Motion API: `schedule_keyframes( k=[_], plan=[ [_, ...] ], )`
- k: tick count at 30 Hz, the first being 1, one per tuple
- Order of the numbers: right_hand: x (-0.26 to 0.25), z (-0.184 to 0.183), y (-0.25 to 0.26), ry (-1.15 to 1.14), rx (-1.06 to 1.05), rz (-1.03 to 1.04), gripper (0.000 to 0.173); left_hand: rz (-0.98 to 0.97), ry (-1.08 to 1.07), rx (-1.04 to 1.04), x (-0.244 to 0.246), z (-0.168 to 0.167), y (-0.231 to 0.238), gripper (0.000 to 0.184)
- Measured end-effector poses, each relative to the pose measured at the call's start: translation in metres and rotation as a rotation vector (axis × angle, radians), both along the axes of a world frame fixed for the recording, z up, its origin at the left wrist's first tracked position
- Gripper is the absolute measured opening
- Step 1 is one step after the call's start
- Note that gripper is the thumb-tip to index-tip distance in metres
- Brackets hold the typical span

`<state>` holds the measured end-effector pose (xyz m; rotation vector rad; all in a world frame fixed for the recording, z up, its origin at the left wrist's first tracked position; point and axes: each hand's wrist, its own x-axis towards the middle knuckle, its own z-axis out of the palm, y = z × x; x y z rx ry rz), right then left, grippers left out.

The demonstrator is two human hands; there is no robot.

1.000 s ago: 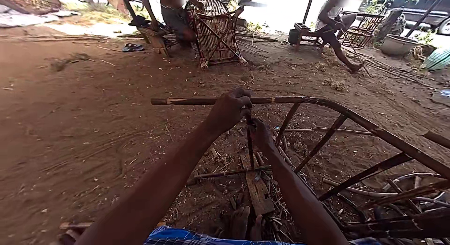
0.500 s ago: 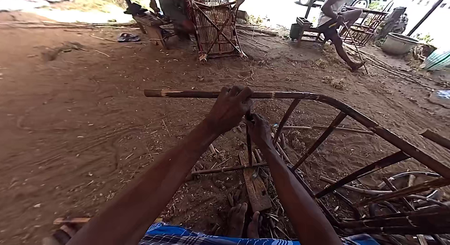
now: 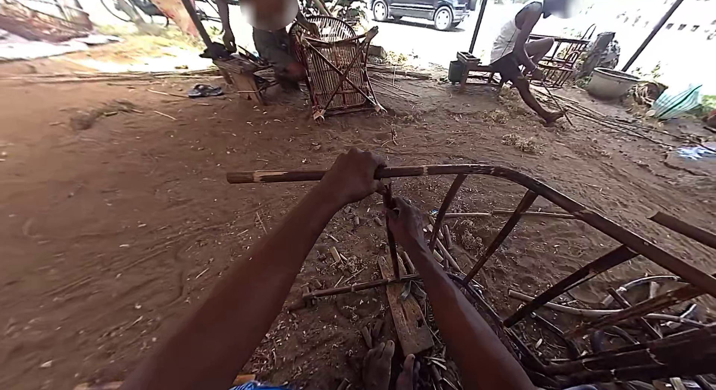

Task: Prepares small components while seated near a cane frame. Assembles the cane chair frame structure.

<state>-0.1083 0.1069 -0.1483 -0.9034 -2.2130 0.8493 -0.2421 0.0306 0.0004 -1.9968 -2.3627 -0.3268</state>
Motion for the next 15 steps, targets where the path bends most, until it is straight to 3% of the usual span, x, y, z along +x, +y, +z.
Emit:
schedule_keyframes(
  k=[4,10,13,15],
  plan=[
    [0.002,-0.001,-0.003,-0.02,-0.003,-0.003,0.023,-0.004,-0.082,0.014,0.002,-0.003,-0.008,0.027],
    [0.007,-0.004,0.005,0.041,-0.07,0.075,0.029,0.09,-0.03,0.088,0.011,-0.015,-0.019,0.025],
    [0.023,-0.043,0.021,-0.032,-0.194,0.202,0.044,0.071,-0.02,0.121,0.013,-0.019,-0.021,0.024],
    [0.033,-0.105,0.031,-0.198,-0.291,0.246,0.044,0.066,-0.011,0.131,0.012,-0.017,-0.019,0.021]
  ],
)
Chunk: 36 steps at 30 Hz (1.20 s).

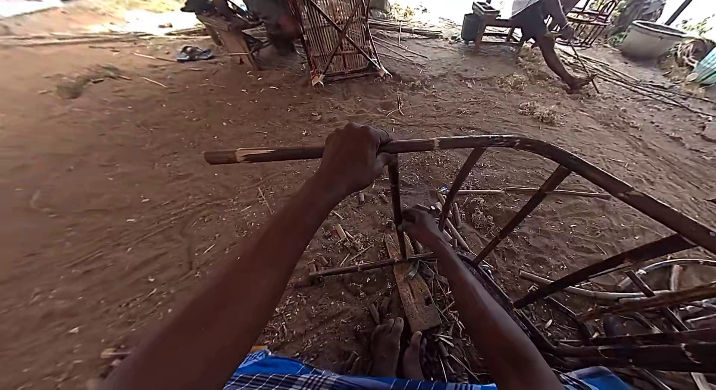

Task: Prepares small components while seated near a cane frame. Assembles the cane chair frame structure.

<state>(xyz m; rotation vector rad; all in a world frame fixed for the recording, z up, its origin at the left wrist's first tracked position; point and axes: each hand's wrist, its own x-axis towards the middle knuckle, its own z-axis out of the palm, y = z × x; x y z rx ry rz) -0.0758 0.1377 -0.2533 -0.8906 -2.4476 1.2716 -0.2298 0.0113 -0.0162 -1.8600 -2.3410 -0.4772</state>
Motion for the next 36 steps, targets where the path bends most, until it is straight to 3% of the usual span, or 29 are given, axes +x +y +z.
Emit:
schedule_keyframes(
  k=[3,5,8,18,28,31,36],
  plan=[
    [0.009,-0.101,-0.005,-0.236,-0.07,-0.001,0.033,-0.027,0.006,-0.019,-0.001,0.001,0.004,0.017],
    [0.005,-0.134,-0.016,-0.3,-0.11,-0.07,0.029,-0.025,0.009,-0.036,-0.004,0.002,0.009,0.017],
    [-0.006,-0.155,-0.035,-0.211,-0.21,-0.102,0.028,-0.023,0.004,-0.05,-0.007,0.003,0.012,0.017],
    [-0.004,-0.157,-0.022,-0.218,-0.277,-0.082,0.038,-0.048,0.02,0.008,-0.007,-0.008,0.006,0.023],
    [0.02,-0.165,-0.037,-0.066,-0.387,0.018,0.031,-0.027,0.063,0.109,0.021,-0.013,-0.026,0.025],
    [0.024,-0.134,-0.035,-0.148,-0.352,0.125,0.049,-0.001,0.076,0.119,0.025,-0.014,-0.037,0.027],
    [0.046,-0.04,-0.025,0.169,-0.214,-0.02,0.037,-0.002,0.093,0.135,0.027,-0.019,-0.053,0.03]
  ],
)
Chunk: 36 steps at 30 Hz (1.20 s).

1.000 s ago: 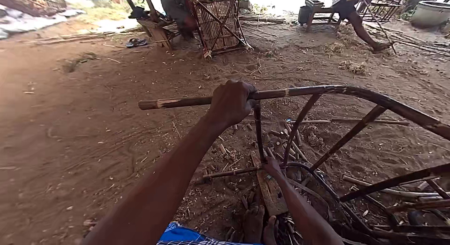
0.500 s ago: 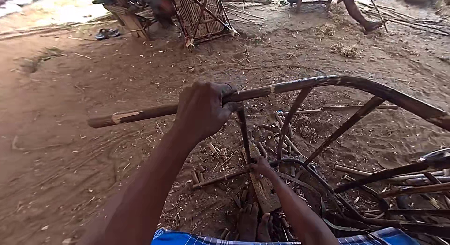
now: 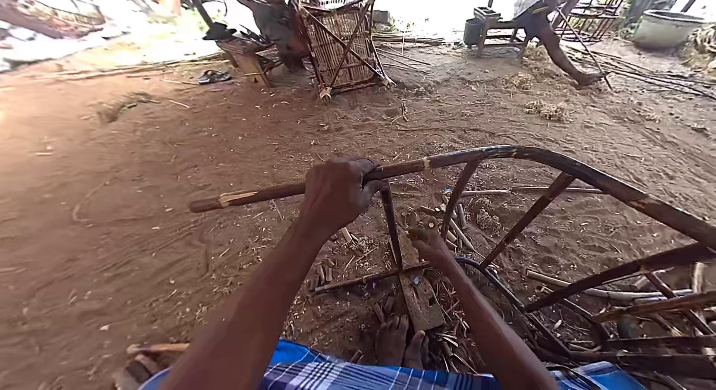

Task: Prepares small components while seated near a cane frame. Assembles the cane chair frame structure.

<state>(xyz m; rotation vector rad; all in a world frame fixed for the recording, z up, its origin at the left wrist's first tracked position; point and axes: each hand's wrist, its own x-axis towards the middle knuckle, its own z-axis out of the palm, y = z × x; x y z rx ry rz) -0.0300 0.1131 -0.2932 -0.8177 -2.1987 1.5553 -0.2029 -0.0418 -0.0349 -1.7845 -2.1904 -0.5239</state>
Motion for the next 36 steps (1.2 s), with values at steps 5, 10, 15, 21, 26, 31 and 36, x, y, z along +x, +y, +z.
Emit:
schedule_keyframes(
  k=[5,10,15,21,26,31,36],
  plan=[
    [-0.018,0.118,-0.006,0.079,0.193,0.095,0.058,0.06,-0.033,-0.053,0.004,0.005,0.002,0.028],
    [-0.036,0.134,-0.031,-0.042,0.306,-0.048,0.03,0.112,-0.063,-0.09,0.009,0.012,-0.002,0.027],
    [-0.023,0.107,-0.047,-0.147,0.268,-0.073,0.029,0.143,-0.077,-0.102,0.012,0.013,-0.007,0.028],
    [0.03,0.088,-0.06,-0.19,0.158,-0.123,0.032,0.142,-0.066,-0.111,0.01,0.011,-0.003,0.027],
    [0.082,0.07,-0.059,-0.218,0.138,-0.09,0.025,0.107,-0.046,-0.086,0.009,0.009,-0.004,0.027],
    [0.106,0.071,-0.073,-0.178,0.003,-0.05,0.023,0.098,-0.049,-0.083,0.009,0.007,-0.011,0.026],
    [0.107,0.102,-0.082,-0.178,0.202,0.012,0.022,0.088,-0.062,-0.092,0.008,0.008,-0.008,0.024]
  ],
)
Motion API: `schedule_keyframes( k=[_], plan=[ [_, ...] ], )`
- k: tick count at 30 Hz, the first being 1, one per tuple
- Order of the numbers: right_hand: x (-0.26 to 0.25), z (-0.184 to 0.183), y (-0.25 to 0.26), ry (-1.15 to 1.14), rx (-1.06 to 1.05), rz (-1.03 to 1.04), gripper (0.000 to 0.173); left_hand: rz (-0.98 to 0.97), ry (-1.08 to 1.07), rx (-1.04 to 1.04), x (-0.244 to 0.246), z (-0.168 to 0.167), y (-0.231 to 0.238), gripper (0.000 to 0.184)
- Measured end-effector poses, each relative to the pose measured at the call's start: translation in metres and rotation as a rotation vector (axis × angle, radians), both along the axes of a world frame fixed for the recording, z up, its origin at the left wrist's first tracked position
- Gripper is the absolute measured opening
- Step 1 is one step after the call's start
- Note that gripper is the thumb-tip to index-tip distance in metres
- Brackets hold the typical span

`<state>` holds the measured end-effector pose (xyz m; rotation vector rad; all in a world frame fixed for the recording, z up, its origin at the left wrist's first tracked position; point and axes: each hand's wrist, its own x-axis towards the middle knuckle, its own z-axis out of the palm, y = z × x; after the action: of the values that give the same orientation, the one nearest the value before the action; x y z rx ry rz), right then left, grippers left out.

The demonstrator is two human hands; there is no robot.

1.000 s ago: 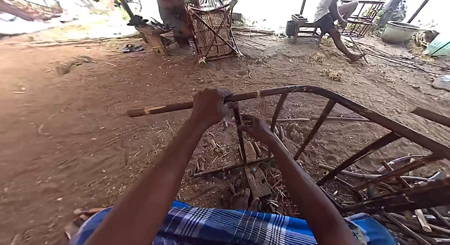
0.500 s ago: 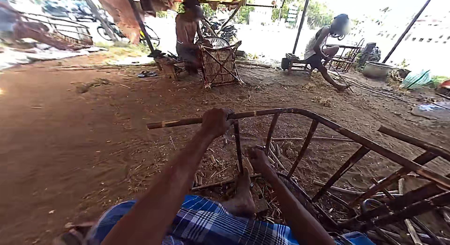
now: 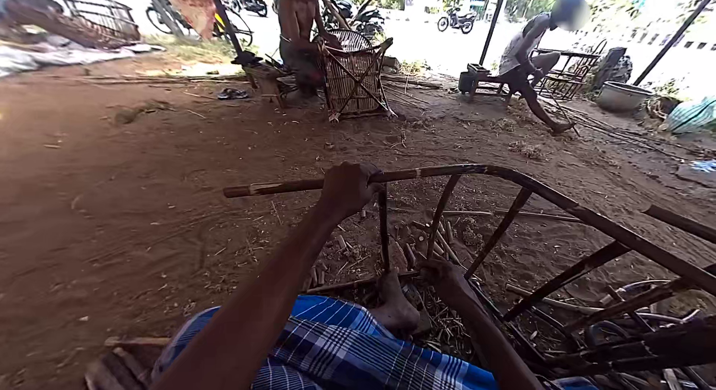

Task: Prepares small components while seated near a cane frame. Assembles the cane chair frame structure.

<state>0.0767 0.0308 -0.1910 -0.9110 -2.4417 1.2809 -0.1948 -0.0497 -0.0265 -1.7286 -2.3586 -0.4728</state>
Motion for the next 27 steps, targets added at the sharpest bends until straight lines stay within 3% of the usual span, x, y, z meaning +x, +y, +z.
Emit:
schedule_keyframes(
  k=[3,8,10,13,18,22,26,27],
  plan=[
    [-0.001,0.028,-0.011,0.175,-0.034,-0.058,0.036,-0.012,0.01,0.002,0.0,0.001,0.004,0.024],
    [-0.007,0.077,-0.009,0.327,0.056,-0.094,0.024,-0.006,0.008,0.016,0.003,0.001,0.001,0.025],
    [-0.011,0.103,-0.007,0.364,0.17,-0.039,0.021,0.0,0.007,0.035,0.004,-0.001,-0.002,0.025],
    [-0.026,0.139,-0.004,0.356,0.387,-0.006,0.036,-0.022,0.033,0.116,0.006,-0.009,-0.006,0.026],
    [-0.072,0.181,0.022,0.386,0.325,-0.064,0.019,-0.025,0.024,0.188,0.005,-0.015,-0.007,0.024],
    [-0.103,0.184,0.036,0.411,0.396,0.099,0.019,-0.044,0.017,0.197,0.006,-0.016,-0.01,0.021],
    [-0.123,0.179,0.032,0.343,0.557,0.093,0.023,-0.036,-0.064,0.234,0.011,-0.016,-0.016,0.035],
    [-0.125,0.177,0.031,0.338,0.578,0.096,0.023,-0.02,-0.086,0.257,0.013,-0.016,-0.017,0.031]
  ],
)
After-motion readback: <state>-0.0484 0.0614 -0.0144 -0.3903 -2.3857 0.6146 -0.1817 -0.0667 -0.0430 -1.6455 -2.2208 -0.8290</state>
